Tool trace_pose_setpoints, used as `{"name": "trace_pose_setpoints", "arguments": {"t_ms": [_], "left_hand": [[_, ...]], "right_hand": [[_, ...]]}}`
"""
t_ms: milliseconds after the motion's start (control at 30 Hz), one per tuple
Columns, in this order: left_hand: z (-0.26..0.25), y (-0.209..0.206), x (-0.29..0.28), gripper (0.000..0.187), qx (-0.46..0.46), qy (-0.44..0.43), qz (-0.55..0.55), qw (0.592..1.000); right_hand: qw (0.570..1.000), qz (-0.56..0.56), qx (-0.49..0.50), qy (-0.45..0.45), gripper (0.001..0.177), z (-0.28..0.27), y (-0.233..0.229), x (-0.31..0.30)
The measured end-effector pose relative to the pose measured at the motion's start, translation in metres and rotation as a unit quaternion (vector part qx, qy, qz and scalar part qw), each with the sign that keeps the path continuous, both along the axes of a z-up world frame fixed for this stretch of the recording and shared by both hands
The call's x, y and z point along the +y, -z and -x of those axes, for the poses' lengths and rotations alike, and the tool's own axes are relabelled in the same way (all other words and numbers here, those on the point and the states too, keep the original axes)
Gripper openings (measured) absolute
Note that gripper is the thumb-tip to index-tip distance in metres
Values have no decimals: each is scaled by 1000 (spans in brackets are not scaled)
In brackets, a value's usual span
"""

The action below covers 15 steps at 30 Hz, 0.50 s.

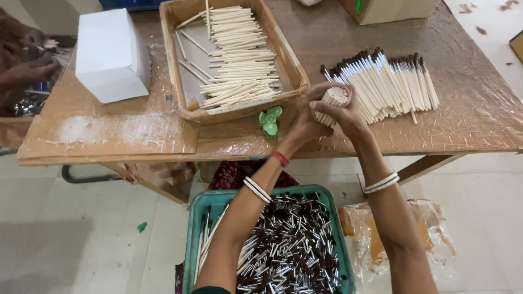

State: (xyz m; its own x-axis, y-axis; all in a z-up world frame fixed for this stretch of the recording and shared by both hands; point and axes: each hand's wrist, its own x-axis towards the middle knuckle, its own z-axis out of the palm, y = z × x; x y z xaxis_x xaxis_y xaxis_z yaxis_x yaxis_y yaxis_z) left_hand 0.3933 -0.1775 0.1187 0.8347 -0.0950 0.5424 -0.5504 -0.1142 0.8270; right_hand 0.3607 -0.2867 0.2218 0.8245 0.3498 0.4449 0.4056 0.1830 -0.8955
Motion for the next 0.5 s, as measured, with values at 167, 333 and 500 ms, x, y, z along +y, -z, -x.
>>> {"name": "trace_pose_setpoints", "arguments": {"t_ms": [167,333,500], "left_hand": [[32,-30,16,76,97,56,-22,994],[37,-26,18,64,23,-92,-47,994],[37,-32,20,60,43,-104,-45,993]], "right_hand": [[996,-68,-19,47,24,1,21,15],[994,-88,-37,58,23,6,12,26],[997,-73,-18,11,24,-6,28,19]]}}
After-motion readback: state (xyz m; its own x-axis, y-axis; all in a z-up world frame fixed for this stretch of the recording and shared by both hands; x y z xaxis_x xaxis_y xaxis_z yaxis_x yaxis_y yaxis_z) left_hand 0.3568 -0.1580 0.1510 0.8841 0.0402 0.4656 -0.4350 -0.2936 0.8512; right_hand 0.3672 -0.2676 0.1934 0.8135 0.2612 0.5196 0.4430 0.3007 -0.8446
